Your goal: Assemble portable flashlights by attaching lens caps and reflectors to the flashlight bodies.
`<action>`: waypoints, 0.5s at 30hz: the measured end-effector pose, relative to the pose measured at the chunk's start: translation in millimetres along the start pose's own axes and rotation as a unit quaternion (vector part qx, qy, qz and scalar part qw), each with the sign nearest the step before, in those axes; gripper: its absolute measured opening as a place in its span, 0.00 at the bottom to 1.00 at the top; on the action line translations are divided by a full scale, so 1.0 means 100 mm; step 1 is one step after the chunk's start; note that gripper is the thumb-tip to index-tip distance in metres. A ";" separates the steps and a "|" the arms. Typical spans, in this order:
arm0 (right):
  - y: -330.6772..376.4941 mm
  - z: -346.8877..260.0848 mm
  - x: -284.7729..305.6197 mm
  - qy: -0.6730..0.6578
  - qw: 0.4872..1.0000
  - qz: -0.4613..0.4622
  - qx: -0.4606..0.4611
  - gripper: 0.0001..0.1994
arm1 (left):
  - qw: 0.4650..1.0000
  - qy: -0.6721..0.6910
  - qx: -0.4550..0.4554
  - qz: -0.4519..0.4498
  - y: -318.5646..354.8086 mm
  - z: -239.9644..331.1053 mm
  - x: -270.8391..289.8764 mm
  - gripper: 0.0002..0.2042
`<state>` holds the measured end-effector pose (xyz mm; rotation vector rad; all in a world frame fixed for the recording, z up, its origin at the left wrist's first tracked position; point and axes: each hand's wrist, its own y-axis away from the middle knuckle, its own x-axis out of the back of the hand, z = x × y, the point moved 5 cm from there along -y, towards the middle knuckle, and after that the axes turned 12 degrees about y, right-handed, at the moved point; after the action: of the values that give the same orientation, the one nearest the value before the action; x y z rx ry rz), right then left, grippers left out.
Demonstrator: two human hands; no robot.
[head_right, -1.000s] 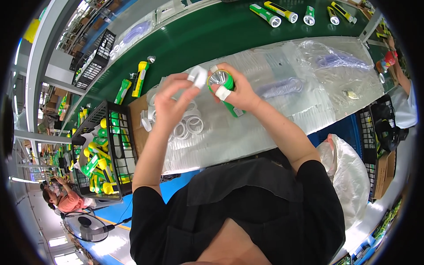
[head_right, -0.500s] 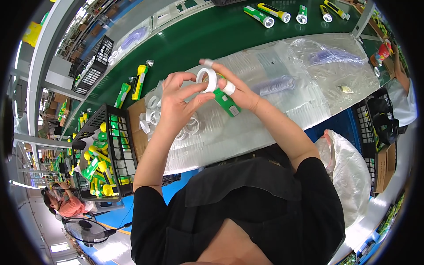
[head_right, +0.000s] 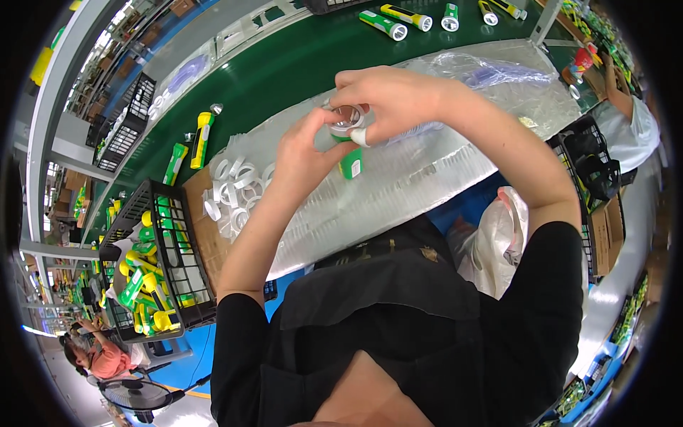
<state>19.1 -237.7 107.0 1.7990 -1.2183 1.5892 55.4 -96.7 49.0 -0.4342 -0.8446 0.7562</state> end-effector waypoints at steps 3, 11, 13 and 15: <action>-0.08 0.09 0.00 0.019 0.995 -0.096 0.005 0.16 | 0.997 0.066 0.042 0.029 -0.02 -0.06 -0.02 0.19; -0.18 0.10 0.07 0.090 0.992 -0.085 -0.010 0.18 | 0.994 0.100 0.009 0.046 -0.05 -0.17 -0.06 0.20; -0.09 0.10 -0.01 0.151 0.975 -0.085 -0.139 0.22 | 0.994 0.096 0.006 0.051 -0.04 -0.15 -0.11 0.20; -0.05 0.06 -0.01 0.188 0.960 -0.060 -0.197 0.23 | 0.995 0.079 0.015 0.057 -0.05 -0.08 -0.10 0.19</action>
<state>26.2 -239.8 105.8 1.2316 -1.1234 1.4150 59.5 -107.4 42.1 -0.5121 -0.6640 0.8277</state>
